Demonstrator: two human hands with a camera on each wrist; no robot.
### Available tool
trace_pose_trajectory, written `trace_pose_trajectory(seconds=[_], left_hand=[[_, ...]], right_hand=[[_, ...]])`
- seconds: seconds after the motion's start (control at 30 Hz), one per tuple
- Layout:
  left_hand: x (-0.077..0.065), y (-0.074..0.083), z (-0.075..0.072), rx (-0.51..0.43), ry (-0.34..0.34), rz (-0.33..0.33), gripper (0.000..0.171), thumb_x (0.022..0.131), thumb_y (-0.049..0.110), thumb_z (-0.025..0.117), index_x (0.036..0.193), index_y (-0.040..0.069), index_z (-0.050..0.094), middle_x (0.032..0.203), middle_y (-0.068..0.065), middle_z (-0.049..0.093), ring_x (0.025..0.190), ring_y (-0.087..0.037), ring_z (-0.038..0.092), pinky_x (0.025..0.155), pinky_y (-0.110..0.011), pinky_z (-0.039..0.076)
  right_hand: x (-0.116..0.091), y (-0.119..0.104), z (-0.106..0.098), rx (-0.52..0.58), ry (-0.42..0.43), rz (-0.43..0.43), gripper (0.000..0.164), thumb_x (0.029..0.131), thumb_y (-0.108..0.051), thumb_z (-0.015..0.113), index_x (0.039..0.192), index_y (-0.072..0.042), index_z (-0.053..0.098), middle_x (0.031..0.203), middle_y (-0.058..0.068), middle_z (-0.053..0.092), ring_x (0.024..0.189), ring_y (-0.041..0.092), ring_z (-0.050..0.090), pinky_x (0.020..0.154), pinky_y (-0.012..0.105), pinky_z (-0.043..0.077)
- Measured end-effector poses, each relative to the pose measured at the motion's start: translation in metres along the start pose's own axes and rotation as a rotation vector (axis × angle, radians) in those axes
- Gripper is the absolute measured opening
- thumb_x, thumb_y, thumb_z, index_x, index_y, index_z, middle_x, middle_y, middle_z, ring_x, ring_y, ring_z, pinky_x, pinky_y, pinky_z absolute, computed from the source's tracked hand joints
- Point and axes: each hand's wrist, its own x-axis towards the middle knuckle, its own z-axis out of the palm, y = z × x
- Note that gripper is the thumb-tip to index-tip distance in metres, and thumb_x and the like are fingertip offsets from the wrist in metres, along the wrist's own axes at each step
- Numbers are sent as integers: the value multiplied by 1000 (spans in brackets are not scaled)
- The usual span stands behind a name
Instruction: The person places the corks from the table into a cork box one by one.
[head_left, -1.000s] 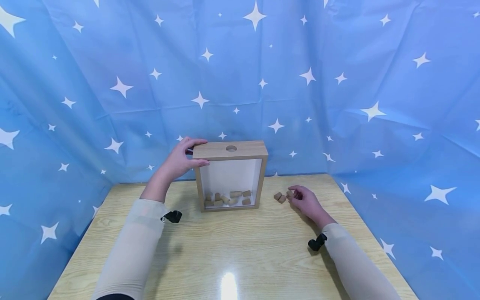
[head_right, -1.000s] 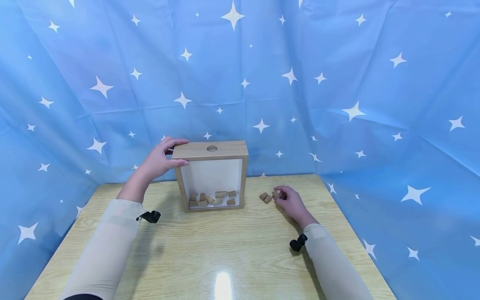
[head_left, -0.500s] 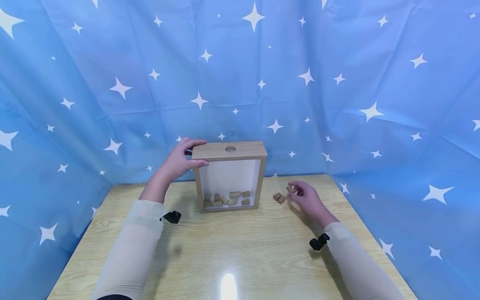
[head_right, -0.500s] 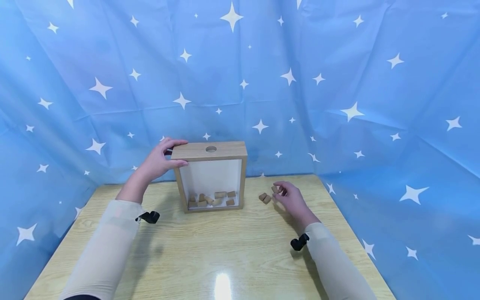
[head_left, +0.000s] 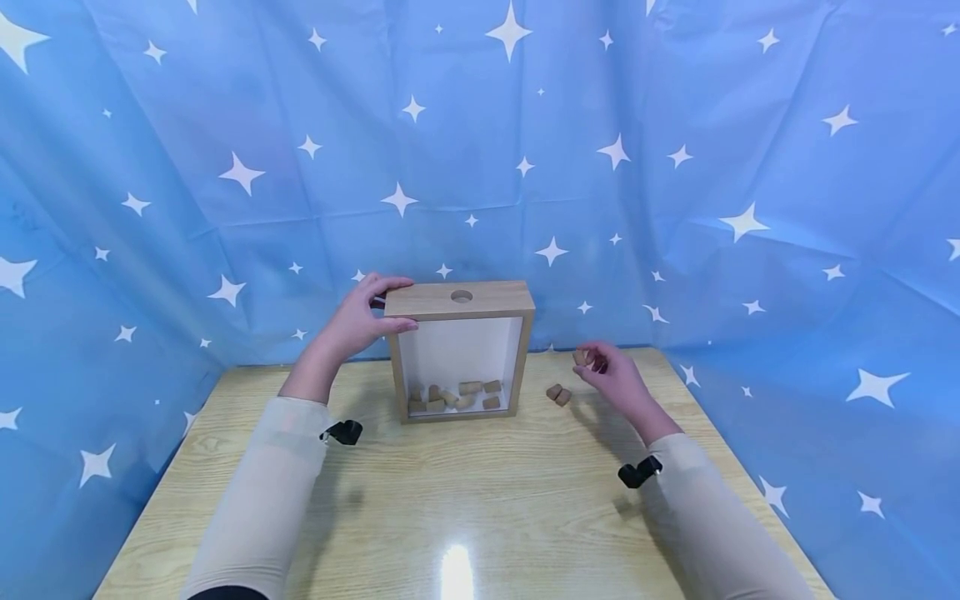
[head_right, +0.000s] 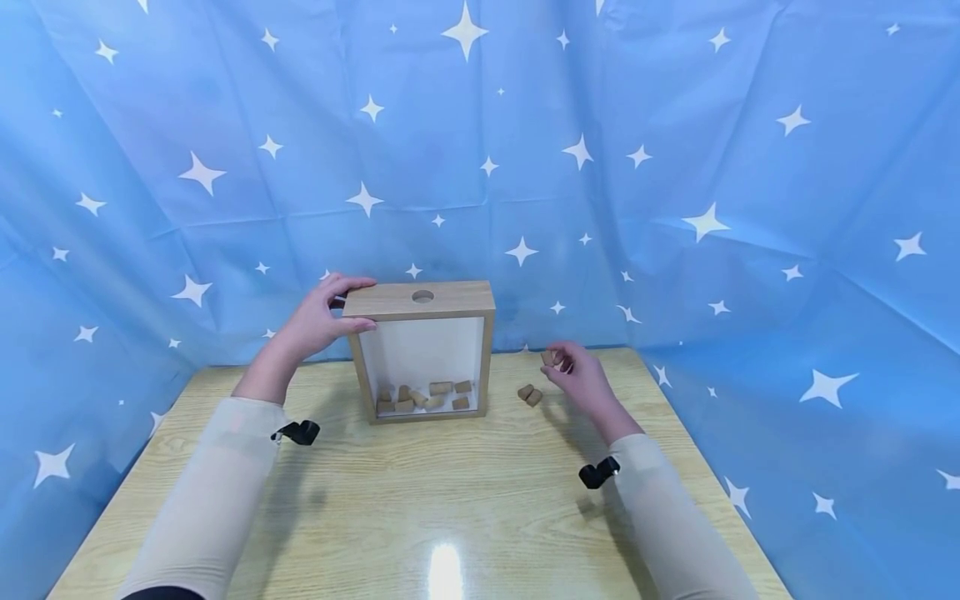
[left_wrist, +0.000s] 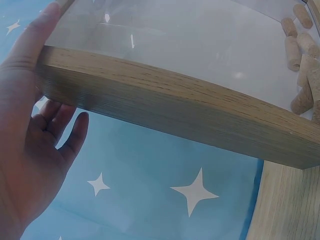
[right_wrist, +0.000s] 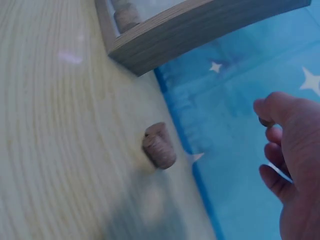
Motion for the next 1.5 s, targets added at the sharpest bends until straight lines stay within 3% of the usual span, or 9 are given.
trace_pose_trajectory(seconds=[0.23, 0.53, 0.8, 0.97, 1.17, 1.3, 1.5], left_hand=[[1, 0, 0, 8, -4, 4, 72, 94, 30, 93, 158, 25, 61, 140, -7, 54, 129, -34, 53, 107, -61, 48], [-1, 0, -1, 0, 0, 1, 73, 91, 38, 95, 156, 31, 63, 140, -4, 55, 129, -33, 54, 106, -59, 49], [-2, 0, -1, 3, 1, 4, 74, 92, 35, 94, 158, 25, 62, 138, -6, 56, 129, -34, 55, 107, -60, 50], [-2, 2, -1, 11, -1, 2, 74, 92, 35, 94, 158, 26, 62, 138, -6, 56, 129, -33, 55, 107, -60, 49], [-3, 2, -1, 20, 0, 6, 74, 92, 37, 94, 158, 28, 62, 139, -6, 56, 129, -33, 56, 108, -60, 49], [-2, 2, -1, 16, -5, 8, 74, 92, 41, 93, 158, 28, 62, 138, -6, 56, 129, -33, 55, 107, -60, 49], [-2, 1, -1, 23, -10, 9, 74, 93, 40, 93, 159, 28, 61, 137, -6, 55, 129, -33, 53, 108, -61, 48]], right_hand=[[6, -12, -5, 0, 36, -38, 38, 104, -11, 80, 140, -6, 70, 108, 11, 65, 89, 22, 62, 74, 28, 52], [13, -34, -12, 71, 56, -79, 31, 103, -5, 78, 131, -6, 63, 106, 12, 63, 91, 24, 60, 74, 26, 50], [22, -55, -14, 97, 61, -153, 33, 103, 5, 72, 134, 4, 60, 108, 22, 63, 94, 32, 62, 80, 27, 51], [21, -81, -19, 145, 68, -202, 30, 102, 11, 70, 129, 12, 58, 103, 26, 64, 92, 34, 62, 82, 30, 52], [15, -111, -26, 196, 80, -239, 24, 103, 10, 68, 125, 10, 59, 104, 25, 65, 90, 23, 61, 81, 24, 49], [17, -115, -27, 223, 88, -231, 23, 103, 9, 69, 124, 10, 59, 104, 26, 65, 90, 22, 61, 81, 25, 49], [27, -100, -23, 242, 116, -229, 23, 104, 9, 70, 125, 12, 60, 107, 28, 64, 92, 23, 61, 81, 25, 50]])
